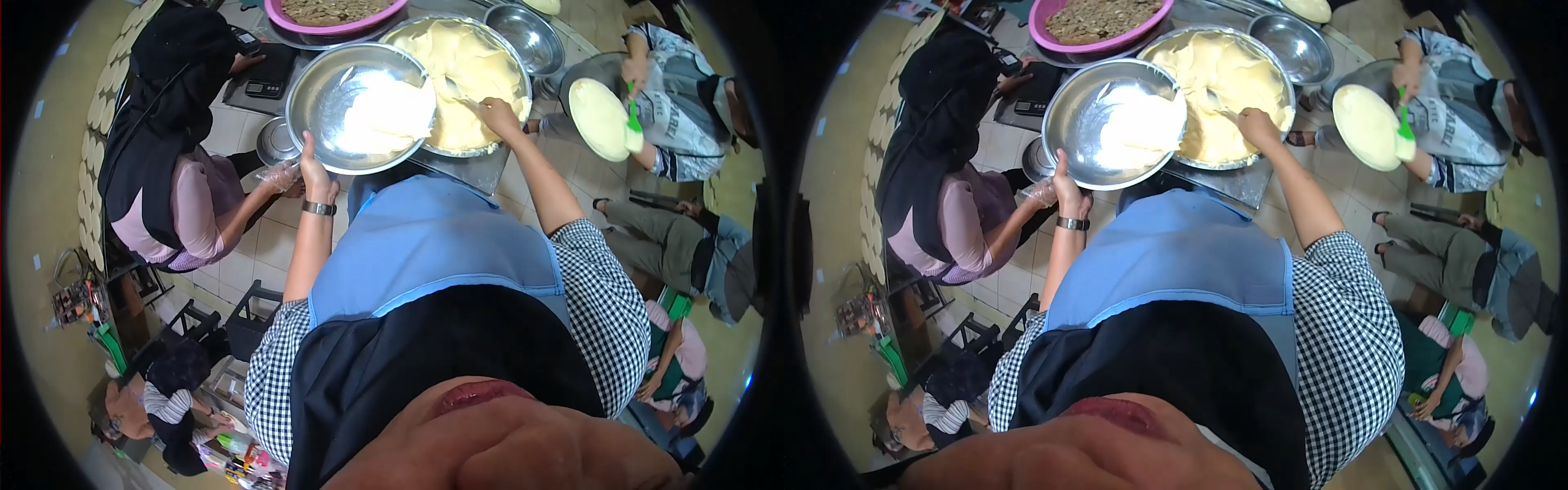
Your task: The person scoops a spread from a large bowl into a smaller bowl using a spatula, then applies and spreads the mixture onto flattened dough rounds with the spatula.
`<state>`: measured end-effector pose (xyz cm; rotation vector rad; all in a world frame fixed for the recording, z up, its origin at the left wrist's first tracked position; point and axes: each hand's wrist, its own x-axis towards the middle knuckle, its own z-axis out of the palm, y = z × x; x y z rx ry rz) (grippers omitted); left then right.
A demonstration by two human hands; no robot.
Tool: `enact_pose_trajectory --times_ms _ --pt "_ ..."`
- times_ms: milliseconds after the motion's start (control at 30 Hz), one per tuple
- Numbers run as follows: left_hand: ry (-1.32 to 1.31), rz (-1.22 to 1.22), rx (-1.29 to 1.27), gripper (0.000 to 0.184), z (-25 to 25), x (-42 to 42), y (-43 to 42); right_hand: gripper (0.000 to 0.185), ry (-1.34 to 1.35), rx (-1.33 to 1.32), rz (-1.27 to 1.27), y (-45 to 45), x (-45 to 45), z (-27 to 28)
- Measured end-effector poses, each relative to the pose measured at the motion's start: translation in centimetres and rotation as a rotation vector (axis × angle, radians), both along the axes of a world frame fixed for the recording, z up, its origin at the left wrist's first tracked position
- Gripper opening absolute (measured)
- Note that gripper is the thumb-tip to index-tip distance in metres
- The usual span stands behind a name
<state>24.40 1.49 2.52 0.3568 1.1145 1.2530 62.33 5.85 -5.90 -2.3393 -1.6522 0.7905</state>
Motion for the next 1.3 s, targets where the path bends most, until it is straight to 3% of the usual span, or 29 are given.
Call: enact_pose_trajectory --times_ms 200,333,400,800,1100,1167,1233,1300 --pt "0.034 0.128 0.032 0.061 0.8 -0.7 -3.8 0.021 0.687 -0.086 -0.234 2.9 -3.9 -2.4" --pt "0.045 0.152 0.028 0.060 1.3 -0.9 -5.6 0.026 0.814 -0.159 -0.330 3.8 -4.5 -2.8" --pt "0.063 0.166 0.023 0.060 1.1 -0.9 -6.2 0.029 0.999 -0.153 -0.309 3.8 -4.3 -2.8" --pt "0.086 0.112 0.086 0.056 1.0 -1.2 -5.6 0.031 1.248 -0.008 -0.232 -1.4 -2.5 2.5" --pt "0.039 -0.018 0.067 0.058 2.2 0.0 -2.9 0.029 1.081 0.158 -0.132 -6.8 -1.8 13.7" --pt "-0.016 -0.060 0.055 0.057 2.0 1.1 -2.1 0.026 0.799 0.314 -0.021 -8.2 -3.1 15.1" --pt "-0.047 -0.090 0.055 0.056 1.4 1.9 -1.3 0.021 0.440 0.772 0.252 -9.1 -4.8 13.5" --pt "-0.080 -0.117 0.054 0.056 1.1 2.4 -0.9 0.021 0.109 0.822 0.342 -11.1 -7.2 14.5"
